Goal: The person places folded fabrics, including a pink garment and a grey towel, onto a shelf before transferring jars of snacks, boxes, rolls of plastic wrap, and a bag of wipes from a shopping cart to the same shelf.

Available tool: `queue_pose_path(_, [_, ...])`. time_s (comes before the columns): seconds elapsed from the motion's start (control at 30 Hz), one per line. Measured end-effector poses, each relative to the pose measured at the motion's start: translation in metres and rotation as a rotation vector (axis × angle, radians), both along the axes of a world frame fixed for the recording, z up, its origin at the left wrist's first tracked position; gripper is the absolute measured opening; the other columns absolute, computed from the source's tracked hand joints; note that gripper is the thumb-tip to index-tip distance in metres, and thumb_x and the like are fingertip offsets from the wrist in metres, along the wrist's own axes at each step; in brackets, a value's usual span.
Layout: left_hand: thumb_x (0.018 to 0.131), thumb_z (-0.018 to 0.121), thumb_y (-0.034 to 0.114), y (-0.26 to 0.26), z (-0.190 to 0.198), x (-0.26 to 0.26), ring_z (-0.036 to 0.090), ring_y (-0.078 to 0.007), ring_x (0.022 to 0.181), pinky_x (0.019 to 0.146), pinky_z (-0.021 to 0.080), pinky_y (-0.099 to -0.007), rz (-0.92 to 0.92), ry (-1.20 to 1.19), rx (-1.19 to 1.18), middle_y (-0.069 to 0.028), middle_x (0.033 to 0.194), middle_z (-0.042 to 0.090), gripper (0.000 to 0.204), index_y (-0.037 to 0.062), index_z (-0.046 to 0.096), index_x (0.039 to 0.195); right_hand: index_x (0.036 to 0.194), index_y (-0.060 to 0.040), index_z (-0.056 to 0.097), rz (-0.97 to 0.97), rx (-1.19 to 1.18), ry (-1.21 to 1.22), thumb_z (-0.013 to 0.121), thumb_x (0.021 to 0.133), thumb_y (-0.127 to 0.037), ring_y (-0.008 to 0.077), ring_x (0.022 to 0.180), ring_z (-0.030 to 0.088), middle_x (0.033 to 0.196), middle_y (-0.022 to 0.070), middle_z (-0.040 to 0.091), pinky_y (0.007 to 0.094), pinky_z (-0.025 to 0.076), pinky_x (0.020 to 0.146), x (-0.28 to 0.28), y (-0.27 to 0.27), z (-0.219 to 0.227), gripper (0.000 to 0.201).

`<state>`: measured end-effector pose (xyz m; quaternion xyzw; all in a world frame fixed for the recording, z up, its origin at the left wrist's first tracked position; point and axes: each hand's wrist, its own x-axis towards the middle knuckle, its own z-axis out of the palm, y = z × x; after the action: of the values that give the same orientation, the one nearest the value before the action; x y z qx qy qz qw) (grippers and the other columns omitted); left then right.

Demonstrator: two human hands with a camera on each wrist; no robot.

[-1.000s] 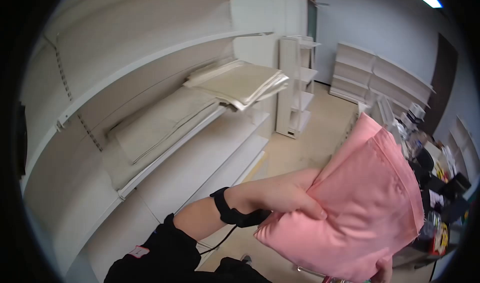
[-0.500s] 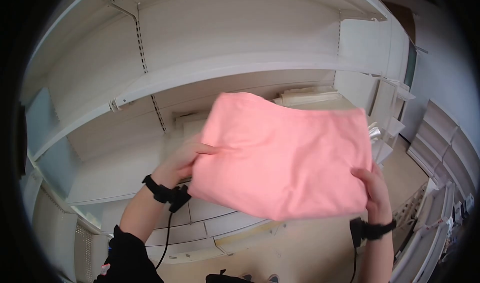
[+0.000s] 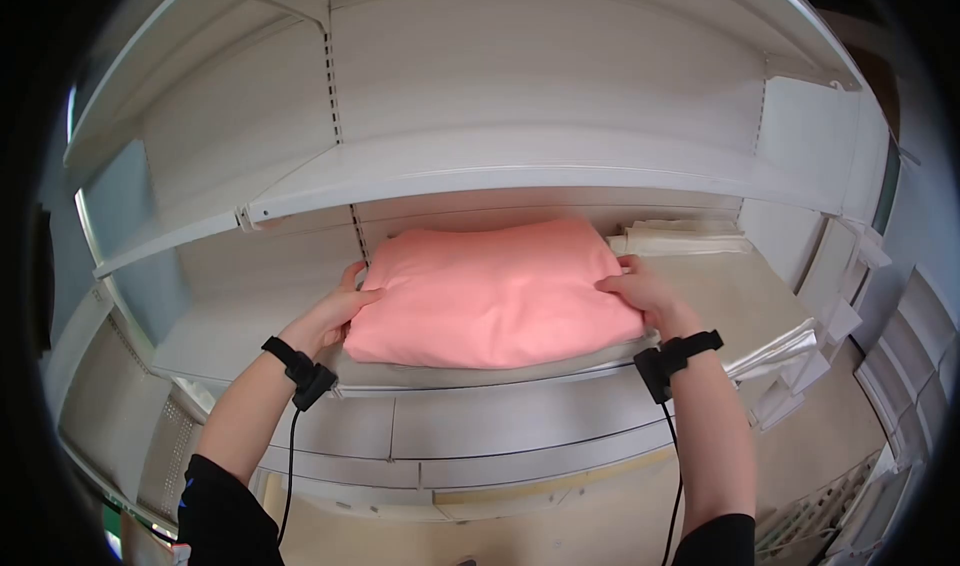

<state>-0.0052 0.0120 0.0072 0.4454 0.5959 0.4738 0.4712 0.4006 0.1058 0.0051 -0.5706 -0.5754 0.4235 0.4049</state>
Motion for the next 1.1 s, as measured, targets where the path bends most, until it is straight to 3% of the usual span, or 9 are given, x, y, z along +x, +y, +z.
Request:
queue_pose_path(0.13, [0.099, 0.053, 0.014, 0.017, -0.012, -0.014, 0.054, -0.0219, 0.121, 0.097, 0.048, -0.0331, -0.222, 0.117, 0.164, -0.0171, 0.144, 0.045, 0.060, 0.0126, 0.027, 0.153, 0.135, 0.0006, 0.044, 0.046, 0.081, 0.092, 0.071, 0.081, -0.003, 0.0271, 0.105, 0.062, 0.119, 0.0179, 0.060, 0.0401, 0.054, 0.086, 0.012, -0.001, -0.004, 0.061])
queue_pose_path(0.4, [0.098, 0.049, 0.013, 0.036, -0.048, -0.004, 0.051, -0.0277, 0.127, 0.102, 0.043, -0.0336, -0.154, 0.284, 0.434, -0.0186, 0.141, 0.051, 0.046, 0.0049, 0.044, 0.143, 0.134, -0.0041, 0.047, -0.094, 0.301, 0.051, 0.069, 0.080, 0.002, 0.0279, 0.103, 0.062, 0.126, 0.0186, 0.055, 0.0374, 0.054, 0.084, 0.014, -0.004, 0.001, 0.059])
queue_pose_path(0.47, [0.096, 0.052, 0.016, 0.033, -0.051, 0.006, 0.054, -0.0327, 0.123, 0.101, 0.043, -0.0344, -0.040, 0.597, 0.487, -0.0220, 0.134, 0.055, 0.045, 0.0039, 0.048, 0.139, 0.130, -0.0047, 0.051, -0.114, 0.361, 0.026, 0.068, 0.080, 0.003, 0.0262, 0.100, 0.062, 0.125, 0.0180, 0.056, 0.0366, 0.054, 0.082, 0.020, 0.003, -0.008, 0.054])
queue_pose_path(0.63, [0.094, 0.052, 0.020, 0.020, -0.022, -0.008, 0.053, -0.0381, 0.122, 0.102, 0.043, -0.0369, -0.075, 0.595, 0.334, -0.0261, 0.131, 0.055, 0.046, 0.0046, 0.049, 0.137, 0.127, -0.0046, 0.053, -0.088, 0.336, -0.018, 0.069, 0.079, 0.001, 0.0245, 0.100, 0.062, 0.120, 0.0168, 0.059, 0.0358, 0.053, 0.080, 0.024, -0.005, -0.011, 0.050])
queue_pose_path(0.7, [0.094, 0.052, 0.023, 0.010, -0.011, -0.005, 0.052, -0.0384, 0.123, 0.102, 0.043, -0.0373, -0.075, 0.677, 0.220, -0.0268, 0.133, 0.053, 0.046, 0.0048, 0.050, 0.137, 0.124, -0.0040, 0.056, -0.067, 0.304, -0.127, 0.069, 0.080, -0.004, 0.0258, 0.101, 0.062, 0.119, 0.0172, 0.060, 0.0372, 0.052, 0.082, 0.025, -0.008, -0.014, 0.045])
queue_pose_path(0.83, [0.095, 0.049, 0.036, 0.014, 0.023, 0.012, 0.037, -0.0385, 0.137, 0.111, 0.033, -0.0393, -0.206, 0.958, 0.587, -0.0248, 0.149, 0.034, 0.056, 0.0102, 0.042, 0.144, 0.126, -0.0068, 0.059, -0.180, 0.973, -0.780, 0.068, 0.079, -0.014, 0.0405, 0.120, 0.053, 0.127, 0.0238, 0.057, 0.0464, 0.046, 0.100, -0.002, -0.010, 0.000, 0.048])
queue_pose_path(0.93, [0.097, 0.038, 0.050, 0.049, 0.008, 0.030, 0.021, -0.0366, 0.146, 0.118, 0.020, -0.0418, -0.446, 1.170, 0.403, -0.0203, 0.159, 0.017, 0.066, 0.0164, 0.029, 0.152, 0.152, -0.0169, 0.030, 0.335, 0.798, -0.964, 0.044, 0.095, -0.053, 0.0297, 0.148, 0.018, 0.158, 0.0164, 0.026, 0.0452, 0.015, 0.120, -0.043, 0.019, 0.003, 0.069])
queue_pose_path(1.03, [0.099, 0.025, 0.058, 0.056, 0.004, 0.042, 0.005, -0.0322, 0.150, 0.121, 0.008, -0.0413, -0.548, 1.246, 0.111, -0.0169, 0.162, 0.005, 0.070, 0.0205, 0.016, 0.157, 0.157, -0.0208, 0.015, 0.427, 0.191, -1.017, 0.024, 0.096, -0.066, 0.0242, 0.151, 0.002, 0.164, 0.0097, 0.008, 0.0430, 0.003, 0.121, -0.040, 0.027, -0.008, 0.076])
queue_pose_path(1.1, [0.099, 0.019, 0.060, 0.050, 0.007, 0.039, -0.002, -0.0291, 0.151, 0.121, 0.004, -0.0390, -0.569, 1.206, 0.010, -0.0160, 0.163, 0.000, 0.070, 0.0214, 0.011, 0.157, 0.157, -0.0221, 0.015, 0.427, 0.192, -1.057, 0.023, 0.096, -0.066, 0.0244, 0.151, 0.003, 0.164, 0.0094, 0.008, 0.0426, 0.004, 0.121, -0.038, 0.029, -0.005, 0.076])
